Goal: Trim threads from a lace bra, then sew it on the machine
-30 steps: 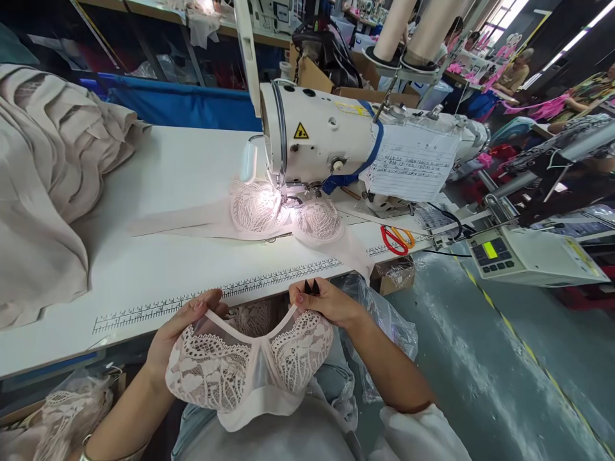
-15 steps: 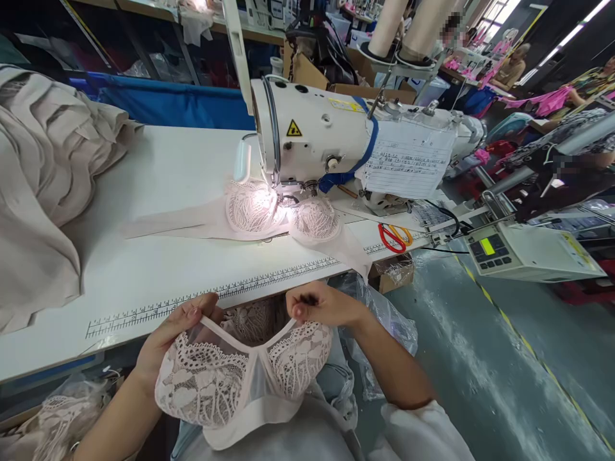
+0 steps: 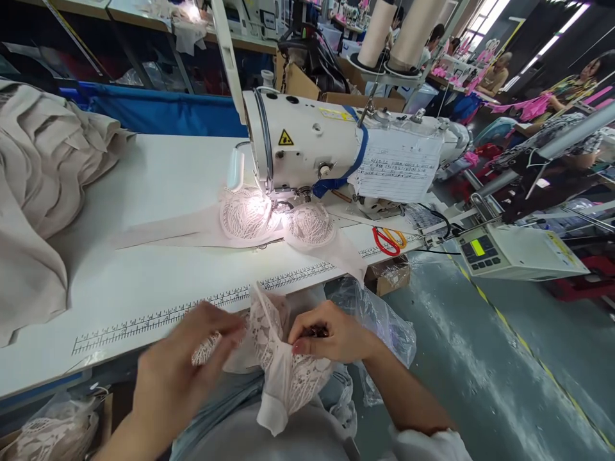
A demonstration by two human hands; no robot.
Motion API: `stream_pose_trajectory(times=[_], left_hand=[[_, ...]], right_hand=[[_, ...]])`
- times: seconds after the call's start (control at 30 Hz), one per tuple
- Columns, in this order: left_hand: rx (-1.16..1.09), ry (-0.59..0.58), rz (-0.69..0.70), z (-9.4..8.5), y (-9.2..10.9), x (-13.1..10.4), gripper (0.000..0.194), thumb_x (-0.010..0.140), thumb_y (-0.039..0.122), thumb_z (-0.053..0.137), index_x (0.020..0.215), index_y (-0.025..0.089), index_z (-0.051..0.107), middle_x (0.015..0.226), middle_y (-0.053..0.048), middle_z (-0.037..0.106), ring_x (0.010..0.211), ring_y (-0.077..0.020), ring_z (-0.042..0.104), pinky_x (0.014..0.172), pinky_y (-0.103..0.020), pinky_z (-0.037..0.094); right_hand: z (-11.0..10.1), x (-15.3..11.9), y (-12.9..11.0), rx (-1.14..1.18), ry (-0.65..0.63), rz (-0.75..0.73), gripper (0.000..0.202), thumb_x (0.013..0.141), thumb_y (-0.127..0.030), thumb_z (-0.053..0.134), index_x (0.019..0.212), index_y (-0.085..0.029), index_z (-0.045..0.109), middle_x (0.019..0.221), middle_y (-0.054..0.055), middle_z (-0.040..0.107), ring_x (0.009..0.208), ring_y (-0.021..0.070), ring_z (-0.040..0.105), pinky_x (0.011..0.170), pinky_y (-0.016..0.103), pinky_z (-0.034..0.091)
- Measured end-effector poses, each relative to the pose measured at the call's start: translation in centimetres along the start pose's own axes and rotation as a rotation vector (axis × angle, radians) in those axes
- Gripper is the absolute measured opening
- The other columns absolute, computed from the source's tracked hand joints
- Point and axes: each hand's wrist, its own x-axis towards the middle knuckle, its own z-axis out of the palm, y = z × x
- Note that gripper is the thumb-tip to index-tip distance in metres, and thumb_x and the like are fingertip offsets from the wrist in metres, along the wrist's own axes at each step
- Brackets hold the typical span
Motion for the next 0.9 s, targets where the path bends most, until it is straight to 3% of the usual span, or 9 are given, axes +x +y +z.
stream_pose_trajectory(times=[0.07, 0.13, 0.27, 0.37, 0.5, 0.67, 0.73, 0.8, 0.9], left_hand=[[-0.009, -0.096, 0.104, 0.6, 1.2, -1.4, 0.012, 0.098, 0.027, 0.056, 0.098, 0.019, 0.066, 0.086, -0.002, 0.070, 0.082, -0.0153, 0.066, 0.076, -0.024, 0.054], [0.035, -0.096, 0.135, 1.5, 1.8, -2.4, 0.020, 0.099, 0.034, 0.055, 0.102, 0.017, 0.066, 0.091, -0.005, 0.073, 0.087, -0.0182, 0.068, 0.082, -0.028, 0.056], [0.077, -0.104, 0.114, 2.4, 1.9, -3.1, 0.024, 0.099, 0.036, 0.054, 0.103, 0.016, 0.064, 0.091, -0.006, 0.073, 0.088, -0.0200, 0.068, 0.080, -0.031, 0.056], [0.057, -0.126, 0.110, 2.1, 1.9, -3.1, 0.022, 0.098, 0.036, 0.055, 0.100, 0.015, 0.062, 0.087, -0.006, 0.070, 0.085, -0.0209, 0.066, 0.074, -0.032, 0.056], [-0.026, -0.182, 0.090, 1.7, 2.1, -3.2, 0.006, 0.096, 0.022, 0.060, 0.096, 0.016, 0.059, 0.081, -0.005, 0.065, 0.077, -0.0196, 0.060, 0.069, -0.031, 0.053], [-0.132, -0.165, 0.145, 0.8, 1.8, -2.6, 0.008, 0.092, 0.008, 0.060, 0.097, 0.016, 0.060, 0.081, -0.005, 0.064, 0.075, -0.0168, 0.057, 0.069, -0.029, 0.051], [-0.175, -0.184, 0.121, 0.0, 1.1, -2.0, 0.007, 0.092, 0.009, 0.060, 0.095, 0.016, 0.061, 0.081, -0.004, 0.064, 0.075, -0.0156, 0.057, 0.070, -0.027, 0.051], [-0.223, -0.199, 0.069, -1.1, 0.1, -1.4, 0.007, 0.092, 0.012, 0.063, 0.092, 0.018, 0.062, 0.082, -0.003, 0.064, 0.077, -0.0150, 0.058, 0.069, -0.025, 0.051], [-0.287, -0.166, -0.071, -2.6, -1.8, -1.1, 0.006, 0.089, 0.016, 0.068, 0.090, 0.022, 0.065, 0.084, -0.002, 0.064, 0.081, -0.0159, 0.061, 0.067, -0.023, 0.051]], right_hand=[[1.0, -0.6, 0.2, -0.004, 0.156, 0.018, 0.027, 0.088, -0.037, 0.070, 0.074, -0.015, 0.070, 0.055, -0.004, 0.050, 0.044, 0.0057, 0.033, 0.042, 0.021, 0.024], [2.1, -0.8, 0.4, 0.000, 0.276, 0.031, 0.024, 0.086, -0.033, 0.072, 0.072, -0.015, 0.070, 0.053, -0.005, 0.048, 0.044, 0.0055, 0.033, 0.042, 0.020, 0.024], [3.9, -1.1, 0.6, 0.010, 0.362, 0.051, 0.023, 0.086, -0.030, 0.072, 0.070, -0.015, 0.068, 0.050, -0.006, 0.044, 0.045, 0.0057, 0.035, 0.042, 0.020, 0.024], [4.5, -1.1, 0.4, -0.006, 0.332, 0.021, 0.023, 0.086, -0.030, 0.074, 0.070, -0.015, 0.068, 0.052, -0.005, 0.048, 0.045, 0.0056, 0.037, 0.042, 0.019, 0.026], [4.3, -1.1, -0.2, -0.141, 0.252, -0.160, 0.019, 0.093, -0.028, 0.066, 0.078, -0.016, 0.071, 0.063, -0.002, 0.058, 0.052, 0.0071, 0.049, 0.049, 0.018, 0.039], [2.7, -1.0, -0.5, -0.495, 0.198, -0.329, 0.017, 0.092, -0.027, 0.068, 0.078, -0.016, 0.070, 0.115, 0.012, 0.065, 0.074, 0.0112, 0.064, 0.067, 0.024, 0.050], [1.8, -1.0, -0.3, -0.491, 0.077, -0.302, 0.018, 0.092, -0.026, 0.067, 0.077, -0.016, 0.068, 0.107, 0.010, 0.068, 0.069, 0.0103, 0.062, 0.064, 0.023, 0.049], [0.9, -1.0, -0.1, -0.402, -0.005, -0.247, 0.026, 0.092, -0.032, 0.067, 0.072, -0.015, 0.065, 0.084, 0.006, 0.065, 0.064, 0.0105, 0.058, 0.057, 0.022, 0.045], [-0.5, -1.4, 0.3, -0.292, 0.019, -0.166, 0.040, 0.092, -0.046, 0.066, 0.067, -0.015, 0.063, 0.076, 0.005, 0.060, 0.064, 0.0112, 0.055, 0.053, 0.021, 0.041]])
